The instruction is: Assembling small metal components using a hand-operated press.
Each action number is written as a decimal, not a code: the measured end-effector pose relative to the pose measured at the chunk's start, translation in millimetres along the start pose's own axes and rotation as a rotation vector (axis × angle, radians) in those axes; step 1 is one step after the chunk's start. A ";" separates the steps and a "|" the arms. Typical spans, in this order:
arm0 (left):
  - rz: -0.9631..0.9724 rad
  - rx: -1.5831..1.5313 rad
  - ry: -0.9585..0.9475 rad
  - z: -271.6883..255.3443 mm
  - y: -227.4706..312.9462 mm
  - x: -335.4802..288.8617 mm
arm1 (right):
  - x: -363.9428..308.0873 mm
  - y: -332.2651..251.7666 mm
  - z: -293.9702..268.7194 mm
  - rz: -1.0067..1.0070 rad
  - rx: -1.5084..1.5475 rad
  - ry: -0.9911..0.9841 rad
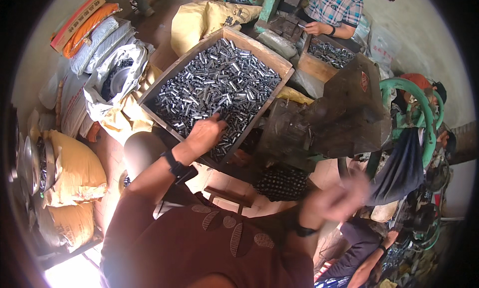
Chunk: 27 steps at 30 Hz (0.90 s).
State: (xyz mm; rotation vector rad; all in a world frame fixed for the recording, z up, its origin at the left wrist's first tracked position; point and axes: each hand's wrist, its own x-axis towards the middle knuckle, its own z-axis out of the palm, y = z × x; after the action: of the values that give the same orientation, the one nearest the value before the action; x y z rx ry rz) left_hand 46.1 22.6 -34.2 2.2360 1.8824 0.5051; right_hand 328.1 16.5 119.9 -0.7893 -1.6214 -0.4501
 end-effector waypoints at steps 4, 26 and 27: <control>0.022 0.042 0.023 2.1 -19.3 -21.9 | -52.3 -50.3 121.4 0.212 0.327 -0.724; -0.404 -1.346 0.156 -19.0 -22.3 1.0 | -117.9 -45.0 197.7 0.089 -0.175 -1.086; -0.554 -1.502 0.029 -28.2 -19.0 0.5 | -114.4 -48.3 195.3 0.143 -0.139 -1.074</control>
State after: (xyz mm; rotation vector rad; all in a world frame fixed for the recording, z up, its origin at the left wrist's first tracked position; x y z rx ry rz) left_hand 18.4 24.2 -14.6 0.7070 1.1903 1.2321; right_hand 162.3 87.6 -25.1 -1.3745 -2.4977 0.0070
